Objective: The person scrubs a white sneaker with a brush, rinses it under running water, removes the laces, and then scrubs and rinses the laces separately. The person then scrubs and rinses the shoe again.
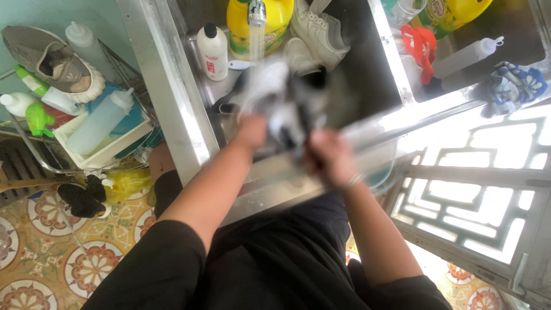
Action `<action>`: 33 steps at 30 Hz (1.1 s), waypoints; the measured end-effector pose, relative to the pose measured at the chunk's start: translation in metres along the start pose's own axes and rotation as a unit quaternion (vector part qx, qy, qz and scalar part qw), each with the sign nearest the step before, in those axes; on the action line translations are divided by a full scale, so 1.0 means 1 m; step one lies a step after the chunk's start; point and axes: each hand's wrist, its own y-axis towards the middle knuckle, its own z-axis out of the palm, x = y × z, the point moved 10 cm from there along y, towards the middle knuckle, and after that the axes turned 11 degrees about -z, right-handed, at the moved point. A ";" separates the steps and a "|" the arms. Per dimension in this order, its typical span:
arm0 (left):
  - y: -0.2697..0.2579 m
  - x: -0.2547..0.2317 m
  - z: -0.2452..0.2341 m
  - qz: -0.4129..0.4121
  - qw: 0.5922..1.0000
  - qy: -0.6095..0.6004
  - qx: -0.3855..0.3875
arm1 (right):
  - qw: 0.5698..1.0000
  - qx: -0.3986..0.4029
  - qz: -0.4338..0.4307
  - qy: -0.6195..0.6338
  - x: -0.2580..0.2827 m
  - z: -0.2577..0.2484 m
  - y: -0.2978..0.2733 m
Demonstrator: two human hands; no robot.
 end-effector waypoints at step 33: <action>0.023 0.021 -0.018 -0.196 0.944 -0.258 0.060 | 0.998 0.006 -0.013 -0.061 -0.005 -0.002 0.001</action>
